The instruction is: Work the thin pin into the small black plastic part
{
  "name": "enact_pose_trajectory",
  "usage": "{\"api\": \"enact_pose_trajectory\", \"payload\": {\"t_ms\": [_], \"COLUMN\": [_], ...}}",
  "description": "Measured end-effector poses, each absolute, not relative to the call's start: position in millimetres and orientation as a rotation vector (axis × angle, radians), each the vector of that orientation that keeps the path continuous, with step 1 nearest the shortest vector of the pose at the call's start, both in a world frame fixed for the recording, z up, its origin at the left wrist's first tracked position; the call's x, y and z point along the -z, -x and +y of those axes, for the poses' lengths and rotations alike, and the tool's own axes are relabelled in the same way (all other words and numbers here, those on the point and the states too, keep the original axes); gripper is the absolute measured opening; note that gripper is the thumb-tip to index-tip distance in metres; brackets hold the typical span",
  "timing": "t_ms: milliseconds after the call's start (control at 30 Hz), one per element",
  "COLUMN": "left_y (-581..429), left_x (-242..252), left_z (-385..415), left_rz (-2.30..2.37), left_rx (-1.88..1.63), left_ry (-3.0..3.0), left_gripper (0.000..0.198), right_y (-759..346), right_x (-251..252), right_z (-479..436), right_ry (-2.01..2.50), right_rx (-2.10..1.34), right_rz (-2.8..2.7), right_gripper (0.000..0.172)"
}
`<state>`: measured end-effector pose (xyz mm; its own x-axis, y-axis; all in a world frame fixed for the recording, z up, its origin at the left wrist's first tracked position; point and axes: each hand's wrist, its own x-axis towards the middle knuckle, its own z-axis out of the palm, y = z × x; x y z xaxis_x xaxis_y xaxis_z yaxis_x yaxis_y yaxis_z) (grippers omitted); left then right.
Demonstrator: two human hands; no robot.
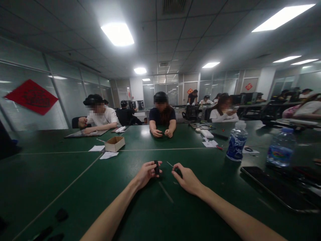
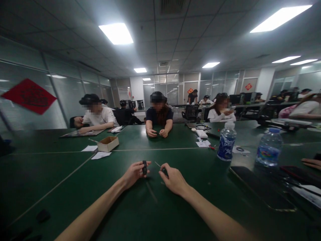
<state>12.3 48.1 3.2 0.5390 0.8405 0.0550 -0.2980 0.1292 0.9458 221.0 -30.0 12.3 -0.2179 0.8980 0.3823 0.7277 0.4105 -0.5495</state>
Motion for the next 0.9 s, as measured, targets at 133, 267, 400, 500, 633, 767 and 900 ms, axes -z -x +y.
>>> {"api": "enact_pose_trajectory", "payload": {"t_ms": [133, 267, 400, 500, 633, 767, 900], "left_y": [-13.2, -13.7, -13.1, -12.4, -12.4, -12.8, -12.8], "left_x": [-3.4, -3.7, -2.1, -1.0, -1.2, -1.3, -2.6], "left_z": [45.9, 44.0, 44.9, 45.5, 44.7, 44.4, 43.3], "left_rz": [0.568, 0.55, 0.541, 0.537, 0.539, 0.526, 0.522], "left_rx": [-0.928, -0.95, -0.942, -0.944, -0.953, -0.966, -0.975], "left_ry": [-1.17, -1.213, -1.219, -1.209, -1.206, -1.197, -1.206], "left_gripper": [0.029, 0.028, 0.033, 0.036, 0.038, 0.038, 0.036], "right_y": [-219.7, -220.4, -219.7, -218.6, -218.0, -218.6, -219.3], "right_x": [-11.9, -11.3, -12.4, -13.5, -14.1, -13.3, -11.5], "right_z": [-33.0, -33.2, -34.2, -35.0, -35.4, -35.5, -34.8], "right_ry": [1.356, 1.33, 1.324, 1.337, 1.332, 1.344, 1.338], "right_rx": [-0.269, -0.239, -0.217, -0.203, -0.197, -0.178, -0.162], "right_rz": [-2.142, -2.189, -2.219, -2.224, -2.24, -2.253, -2.263], "right_gripper": [0.019, 0.02, 0.02, 0.02, 0.022, 0.025, 0.027]}}
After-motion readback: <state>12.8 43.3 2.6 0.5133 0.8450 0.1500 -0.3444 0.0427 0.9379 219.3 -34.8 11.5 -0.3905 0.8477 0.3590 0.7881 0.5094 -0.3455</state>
